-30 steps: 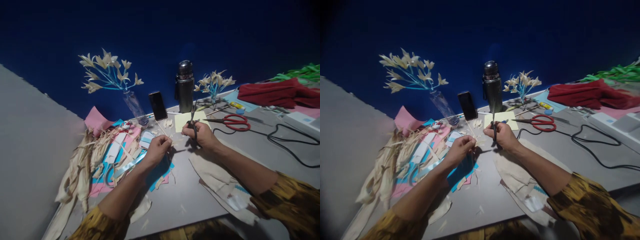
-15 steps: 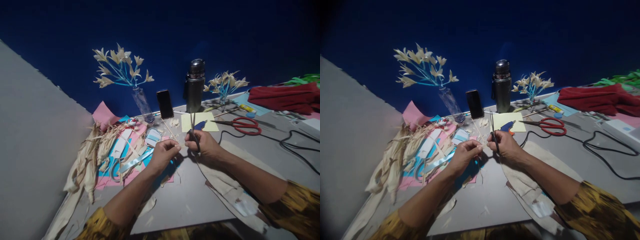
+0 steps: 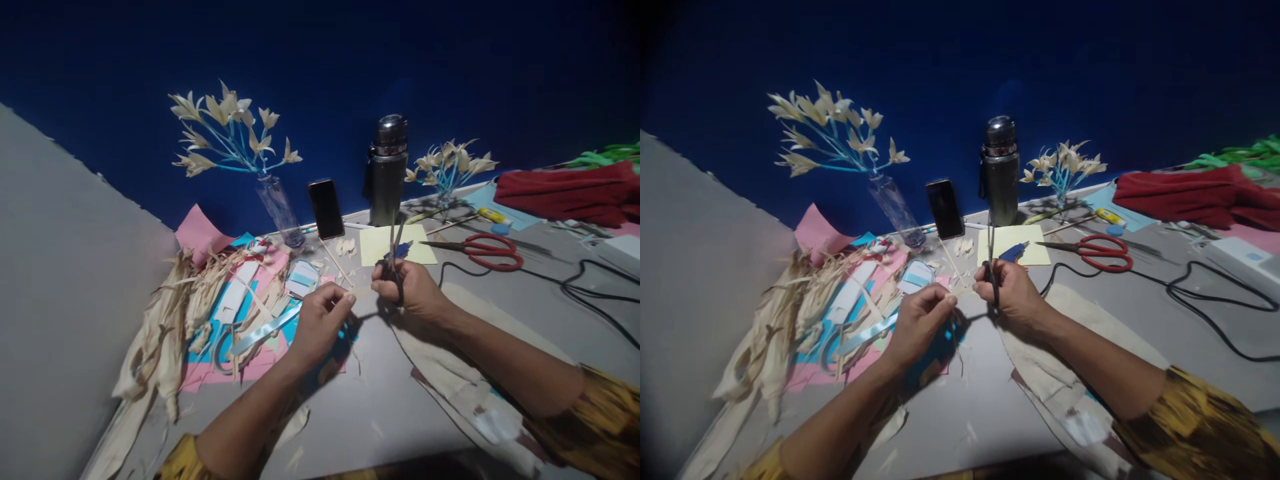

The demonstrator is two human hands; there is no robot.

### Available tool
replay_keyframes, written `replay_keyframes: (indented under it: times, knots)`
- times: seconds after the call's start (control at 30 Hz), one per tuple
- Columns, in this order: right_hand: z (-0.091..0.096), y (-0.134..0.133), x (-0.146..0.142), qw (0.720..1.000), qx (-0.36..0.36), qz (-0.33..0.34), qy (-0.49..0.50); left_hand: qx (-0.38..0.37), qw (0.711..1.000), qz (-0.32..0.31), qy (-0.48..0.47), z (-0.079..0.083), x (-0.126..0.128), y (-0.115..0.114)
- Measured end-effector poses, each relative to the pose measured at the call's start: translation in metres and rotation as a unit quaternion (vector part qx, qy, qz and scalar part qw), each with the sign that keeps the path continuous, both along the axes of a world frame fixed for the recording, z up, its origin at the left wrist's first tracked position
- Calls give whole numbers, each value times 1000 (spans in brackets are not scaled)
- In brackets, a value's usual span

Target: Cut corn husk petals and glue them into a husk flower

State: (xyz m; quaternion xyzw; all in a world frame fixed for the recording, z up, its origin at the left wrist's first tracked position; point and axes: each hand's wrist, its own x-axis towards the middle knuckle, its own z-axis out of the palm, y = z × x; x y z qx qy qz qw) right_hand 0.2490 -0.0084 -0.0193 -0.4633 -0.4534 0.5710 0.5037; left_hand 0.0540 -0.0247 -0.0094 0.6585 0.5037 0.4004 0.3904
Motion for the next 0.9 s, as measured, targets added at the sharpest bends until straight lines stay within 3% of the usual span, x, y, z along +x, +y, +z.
replay_keyframes:
  times: [0.1, 0.23, 0.33, 0.43, 0.53, 0.63, 0.7, 0.77, 0.9]
  knots:
    - [-1, 6, 2, 999, -24, -39, 1, 207, 972, 37, 104, 0, -5, 0]
    - [0, 4, -1, 994, -70, 52, 60, 398, 895, 29, 202, -6, -13, 1]
    - [0, -2, -9, 984, -109, 97, 104, 469, 853, -14, 229, -10, -16, 1]
    - [-2, -4, -13, 989, -101, 54, 97, 472, 854, -52, 215, -11, -14, 0]
    - [-4, -5, -12, 994, -75, 25, 73, 355, 922, -58, 141, -8, -8, -4]
    - [-4, -7, -11, 997, -54, 28, 49, 105, 994, -30, 7, -4, 0, -8]
    - [-3, -10, -11, 998, -39, 37, 16, -51, 996, -13, -73, -3, 5, -9]
    - [-2, -12, -11, 998, -22, 52, -27, -159, 976, -20, -144, -4, 7, -7]
    - [0, -13, -11, 994, -15, 77, -78, -251, 944, -31, -214, -7, 5, -2]
